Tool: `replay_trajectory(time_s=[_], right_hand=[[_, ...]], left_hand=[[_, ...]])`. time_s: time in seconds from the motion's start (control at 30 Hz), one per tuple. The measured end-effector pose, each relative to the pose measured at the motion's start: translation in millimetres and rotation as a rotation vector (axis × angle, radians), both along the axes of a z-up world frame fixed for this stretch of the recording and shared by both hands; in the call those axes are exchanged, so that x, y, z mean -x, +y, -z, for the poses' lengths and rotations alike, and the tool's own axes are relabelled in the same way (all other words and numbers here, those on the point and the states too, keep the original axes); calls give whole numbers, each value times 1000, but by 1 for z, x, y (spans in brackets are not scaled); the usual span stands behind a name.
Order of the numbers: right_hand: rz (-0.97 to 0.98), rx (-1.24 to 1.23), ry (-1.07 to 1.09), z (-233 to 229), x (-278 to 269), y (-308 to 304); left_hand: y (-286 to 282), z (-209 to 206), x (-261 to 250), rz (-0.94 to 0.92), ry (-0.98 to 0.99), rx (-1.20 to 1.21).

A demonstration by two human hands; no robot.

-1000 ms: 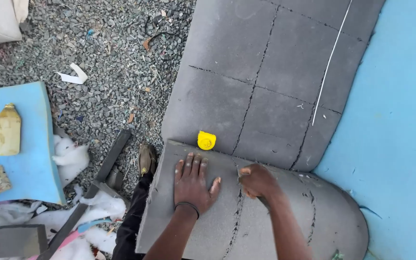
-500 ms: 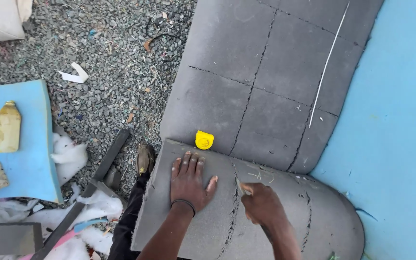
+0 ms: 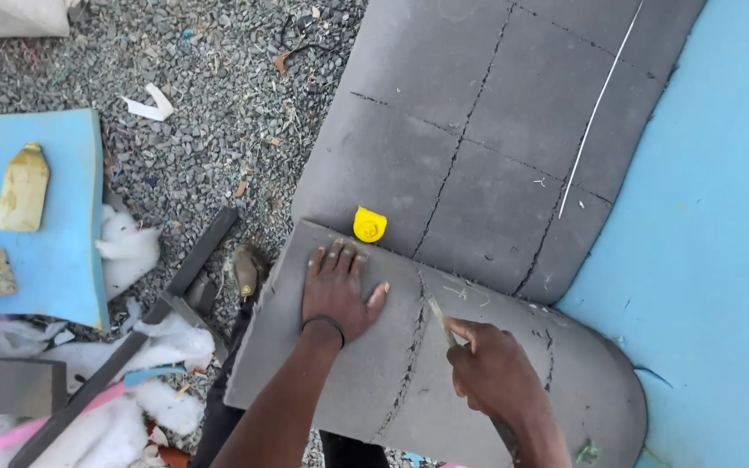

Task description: Measuring and marking lines on a large piece of upholstery foam using a tape measure and a marking tool.

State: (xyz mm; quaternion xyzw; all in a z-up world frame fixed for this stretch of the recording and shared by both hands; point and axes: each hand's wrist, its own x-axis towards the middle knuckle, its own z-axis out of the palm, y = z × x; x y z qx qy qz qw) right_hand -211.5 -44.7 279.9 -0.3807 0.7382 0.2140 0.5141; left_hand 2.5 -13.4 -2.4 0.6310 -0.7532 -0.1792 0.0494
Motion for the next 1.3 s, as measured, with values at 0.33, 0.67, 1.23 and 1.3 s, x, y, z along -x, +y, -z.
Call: replay_trajectory(time_s=[0.33,0.67,1.23,1.3], right_hand=[[-48,114,28,37,-12,36],[-39,229,127,68,-15,78],[-140,550,160,160,4,105],[-187,468,192,152,3,99]], left_hand=[[1,-2,0,-5,12,24],[-2,7,-1,7,23,-10],[5,-16,-5,31,44,-22],[12,-47,-6,140,47,-124]])
